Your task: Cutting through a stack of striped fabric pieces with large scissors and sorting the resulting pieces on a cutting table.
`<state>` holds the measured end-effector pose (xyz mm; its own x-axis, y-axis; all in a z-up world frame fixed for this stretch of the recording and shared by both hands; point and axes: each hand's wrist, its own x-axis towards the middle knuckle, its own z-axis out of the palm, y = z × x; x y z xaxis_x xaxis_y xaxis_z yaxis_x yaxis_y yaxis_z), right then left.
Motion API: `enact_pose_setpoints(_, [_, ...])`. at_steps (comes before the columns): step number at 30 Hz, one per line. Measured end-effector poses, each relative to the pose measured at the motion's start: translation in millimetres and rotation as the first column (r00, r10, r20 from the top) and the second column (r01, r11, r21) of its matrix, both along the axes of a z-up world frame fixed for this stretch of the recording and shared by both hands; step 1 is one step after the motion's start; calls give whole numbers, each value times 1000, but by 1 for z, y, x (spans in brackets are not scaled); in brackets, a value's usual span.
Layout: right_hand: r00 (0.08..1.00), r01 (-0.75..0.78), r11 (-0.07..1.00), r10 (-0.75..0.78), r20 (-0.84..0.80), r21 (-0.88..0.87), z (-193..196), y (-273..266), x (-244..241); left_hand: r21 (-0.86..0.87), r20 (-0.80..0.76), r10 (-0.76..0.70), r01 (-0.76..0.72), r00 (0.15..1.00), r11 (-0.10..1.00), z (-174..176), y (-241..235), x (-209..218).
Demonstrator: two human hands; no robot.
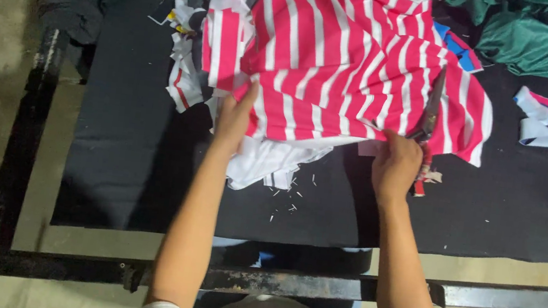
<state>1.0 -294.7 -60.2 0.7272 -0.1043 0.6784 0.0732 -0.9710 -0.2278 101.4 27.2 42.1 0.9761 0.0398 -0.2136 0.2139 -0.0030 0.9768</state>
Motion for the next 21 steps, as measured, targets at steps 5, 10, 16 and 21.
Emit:
enact_pose_setpoints(5, [978,-49,989,75,-194,138,24,-8,-15,-11,-111,85,-86,990,996,-28,18,-6])
enact_pose_setpoints(10, [855,485,872,-460,-239,60,-20,-28,-22,-97,-143,129,-143,981,985,-39,17,-29])
enact_pose_setpoints(16, [781,582,813,-570,-256,-36,-34,-49,-12,-95,-67,112,-118,991,988,-55,6,-45])
enact_pose_setpoints(21, [848,520,820,-463,-258,238,2,-34,-19,-105,-66,127,-133,990,986,-55,6,-47])
